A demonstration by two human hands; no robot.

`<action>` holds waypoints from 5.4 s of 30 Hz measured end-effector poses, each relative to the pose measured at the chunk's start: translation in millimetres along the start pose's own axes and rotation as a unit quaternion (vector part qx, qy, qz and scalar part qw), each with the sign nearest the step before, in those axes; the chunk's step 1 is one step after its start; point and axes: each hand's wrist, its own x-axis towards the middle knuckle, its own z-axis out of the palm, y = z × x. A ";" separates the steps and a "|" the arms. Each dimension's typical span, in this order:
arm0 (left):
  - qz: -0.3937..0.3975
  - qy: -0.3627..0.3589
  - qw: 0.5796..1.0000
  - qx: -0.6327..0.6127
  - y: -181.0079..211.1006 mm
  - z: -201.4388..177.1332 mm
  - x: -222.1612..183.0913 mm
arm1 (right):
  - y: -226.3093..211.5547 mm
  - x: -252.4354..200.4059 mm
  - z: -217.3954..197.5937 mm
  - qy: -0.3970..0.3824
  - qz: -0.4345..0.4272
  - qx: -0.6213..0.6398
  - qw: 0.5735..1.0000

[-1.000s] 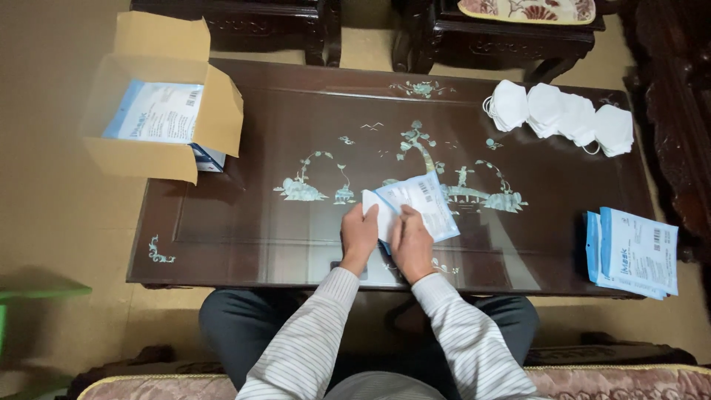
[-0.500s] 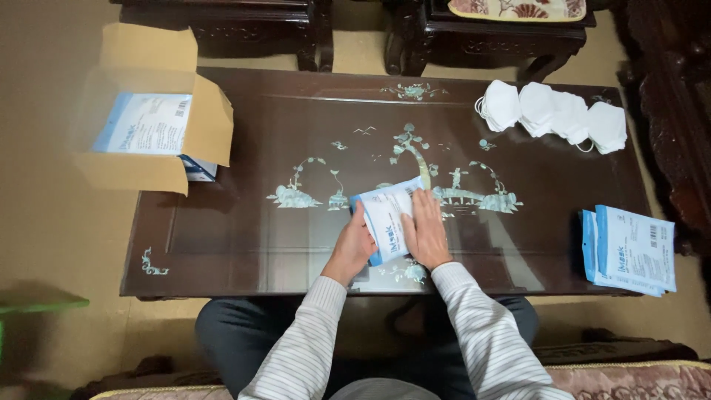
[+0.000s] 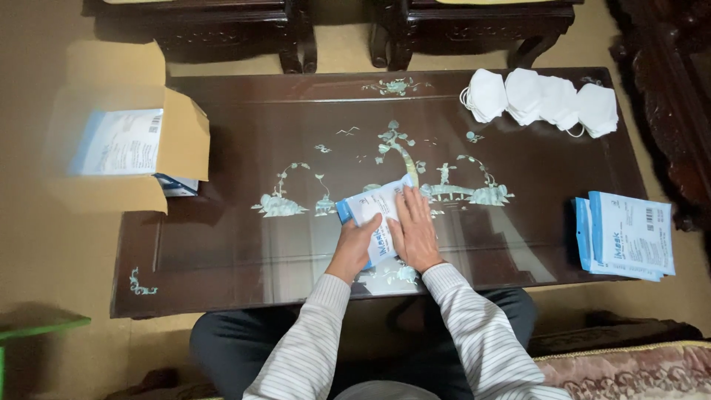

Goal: Packaging individual white face masks into blue plastic sleeves on a table.

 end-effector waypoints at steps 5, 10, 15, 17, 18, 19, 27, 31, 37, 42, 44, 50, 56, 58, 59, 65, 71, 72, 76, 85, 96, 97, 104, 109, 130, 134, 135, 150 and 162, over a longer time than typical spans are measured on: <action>0.060 0.083 0.990 0.096 -26.2 -5.1 19.9 | -0.3 -2.9 0.5 -0.013 -0.017 -0.029 0.999; 0.103 0.108 0.979 0.139 -23.0 3.9 6.9 | -0.1 -2.0 2.2 -0.019 -0.010 -0.026 0.999; 0.076 0.067 0.983 0.153 12.3 20.0 -34.9 | 2.8 -2.1 6.8 -0.046 -0.001 -0.055 0.997; 0.158 0.107 0.961 0.199 -55.6 -22.0 62.7 | 0.1 -1.4 4.8 -0.050 0.011 -0.055 0.997; 0.238 0.145 0.929 0.243 -89.7 -49.3 101.9 | -3.0 0.9 4.8 -0.056 0.022 -0.056 0.997; 0.243 0.156 0.926 0.241 -79.1 -44.2 85.0 | -0.3 -0.2 5.3 -0.054 0.012 -0.048 0.997; 0.154 0.174 0.897 0.377 -57.8 -46.7 67.8 | -9.9 -4.7 24.3 -0.021 0.121 -0.015 0.992; 0.156 0.138 0.923 0.325 -8.4 -61.5 39.0 | 21.2 -7.4 -10.7 -0.020 0.204 0.100 0.974; 0.451 0.342 0.766 0.305 159.0 -213.7 21.7 | 41.1 -30.5 -14.4 -0.024 0.107 -0.173 0.979; 0.443 0.429 0.749 0.243 298.9 -366.9 4.4 | 22.6 -25.3 -19.3 0.073 0.064 -0.231 0.968; 0.403 0.431 0.757 0.281 303.6 -401.2 34.0 | 33.7 -31.4 -8.3 0.066 0.089 -0.221 0.969; 0.325 0.356 0.720 0.499 301.6 -396.0 49.9 | 32.5 -34.1 1.8 0.093 0.133 -0.234 0.958; 0.302 0.313 0.614 0.659 312.7 -355.3 34.4 | 21.4 -31.0 -5.7 0.082 0.137 -0.212 0.964; 0.175 0.263 0.688 0.653 311.3 -349.5 47.1 | 23.8 -29.5 -5.3 0.077 0.143 -0.208 0.965; 0.132 0.237 0.683 0.678 303.6 -355.0 62.0 | 26.2 -31.1 -4.1 0.067 0.152 -0.201 0.966; 0.160 0.226 0.597 0.753 279.6 -397.0 109.0 | 31.2 -26.6 -3.9 0.063 0.098 -0.223 0.968; 0.244 0.224 0.584 0.741 272.6 -384.2 84.1 | 30.3 -25.3 -18.9 0.042 0.141 -0.177 0.973; 0.256 0.251 0.595 0.720 280.5 -356.4 41.6 | 22.6 -15.8 -22.3 0.041 0.121 -0.168 0.978; 0.590 0.247 0.500 0.584 181.2 -252.7 13.5 | 18.6 -19.1 -25.9 0.044 0.133 -0.141 0.980; 0.473 0.282 0.489 0.677 -24.6 -154.1 52.3 | 146.0 88.7 -77.4 0.180 0.162 -0.061 0.968; 0.517 0.375 0.461 0.616 -37.5 -153.4 72.8 | 271.9 183.8 -29.2 -0.019 0.118 -0.185 0.975; 0.512 0.373 0.463 0.620 -34.7 -151.4 68.6 | 258.9 176.7 -26.6 -0.024 0.120 -0.184 0.975; 0.505 0.354 0.476 0.627 -35.8 -151.5 61.4 | 200.7 146.1 -25.6 0.052 0.228 -0.074 0.969; 0.518 0.379 0.462 0.612 -38.9 -159.5 79.0 | 207.8 175.0 -42.1 -0.102 0.402 -0.037 0.909; 0.207 0.064 0.975 0.054 -18.2 -41.7 -5.4 | -107.6 68.3 -24.2 0.011 0.508 0.581 0.636; 0.214 0.148 0.964 0.052 -33.2 -65.7 5.0 | -131.9 68.1 -28.2 0.007 0.491 0.569 0.660; 0.234 0.138 0.962 0.032 -27.6 -66.8 -4.3 | -138.1 68.4 -33.5 -0.009 0.485 0.563 0.669; 0.278 0.470 0.675 0.496 52.8 -293.2 25.9 | 19.9 -50.2 -28.9 -0.009 0.180 -0.110 0.977; 0.480 0.416 0.645 0.425 32.1 -253.2 18.4 | 37.2 -56.6 -16.4 0.131 0.157 -0.008 0.979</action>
